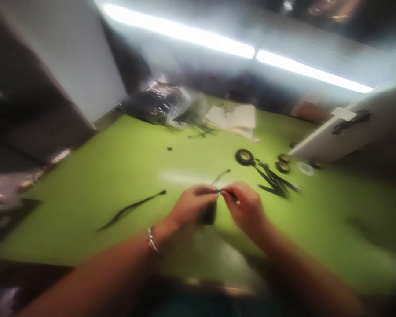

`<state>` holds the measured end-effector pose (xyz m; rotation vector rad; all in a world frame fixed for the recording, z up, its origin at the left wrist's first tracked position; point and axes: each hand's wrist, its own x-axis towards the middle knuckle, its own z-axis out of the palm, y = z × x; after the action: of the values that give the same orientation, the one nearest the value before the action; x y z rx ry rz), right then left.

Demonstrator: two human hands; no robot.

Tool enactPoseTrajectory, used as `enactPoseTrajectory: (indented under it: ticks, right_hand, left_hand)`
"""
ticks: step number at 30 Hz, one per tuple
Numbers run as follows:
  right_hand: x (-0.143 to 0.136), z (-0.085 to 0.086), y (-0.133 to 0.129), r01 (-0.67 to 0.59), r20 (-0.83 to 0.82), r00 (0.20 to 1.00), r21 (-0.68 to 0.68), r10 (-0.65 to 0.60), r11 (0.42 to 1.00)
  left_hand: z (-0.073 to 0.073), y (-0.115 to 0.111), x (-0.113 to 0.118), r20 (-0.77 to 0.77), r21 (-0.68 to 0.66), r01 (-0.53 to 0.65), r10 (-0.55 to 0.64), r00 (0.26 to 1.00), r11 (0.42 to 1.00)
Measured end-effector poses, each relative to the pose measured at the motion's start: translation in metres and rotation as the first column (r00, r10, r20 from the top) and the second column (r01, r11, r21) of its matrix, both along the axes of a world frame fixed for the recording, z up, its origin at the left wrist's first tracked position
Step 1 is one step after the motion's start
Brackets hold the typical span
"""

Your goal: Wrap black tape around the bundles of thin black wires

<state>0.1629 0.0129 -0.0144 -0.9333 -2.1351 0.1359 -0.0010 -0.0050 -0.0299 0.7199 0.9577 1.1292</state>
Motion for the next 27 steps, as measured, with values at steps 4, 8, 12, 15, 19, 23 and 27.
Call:
enactPoseTrajectory:
  ticks: [4,8,12,15,19,23,27]
  right_hand:
    - [0.0,-0.005,0.0,0.021,0.082,0.996,0.181,-0.036,0.983]
    - [0.001,-0.005,0.001,-0.019,0.149,0.988,0.307,-0.029,0.951]
    - [0.001,-0.003,0.001,-0.057,0.189,0.982,0.385,-0.019,0.921]
    - [0.003,-0.005,0.001,-0.026,0.2,0.978,0.413,-0.063,0.911]
    - [0.005,-0.006,0.001,-0.003,0.221,0.97,0.434,-0.103,0.901]
    - [0.004,-0.007,0.0,-0.014,0.223,0.97,0.439,-0.094,0.898]
    - [0.001,-0.008,0.0,0.021,0.146,0.987,0.298,-0.067,0.954]
  left_hand:
    - [-0.001,-0.002,0.001,0.061,-0.032,-0.021,0.023,0.998,0.999]
    - [0.002,-0.001,-0.002,0.009,-0.074,-0.031,0.032,0.999,0.997]
    - [0.012,0.001,-0.008,-0.083,-0.089,0.061,-0.069,0.994,0.994]
    - [0.017,0.003,-0.012,-0.079,-0.057,0.161,-0.165,0.983,0.985]
    - [0.014,0.003,-0.013,-0.06,-0.025,0.16,-0.161,0.985,0.987]
    - [0.004,0.003,-0.013,-0.128,-0.023,0.111,-0.113,0.985,0.994]
    - [0.002,0.003,-0.012,-0.199,0.013,0.051,-0.047,0.979,0.999]
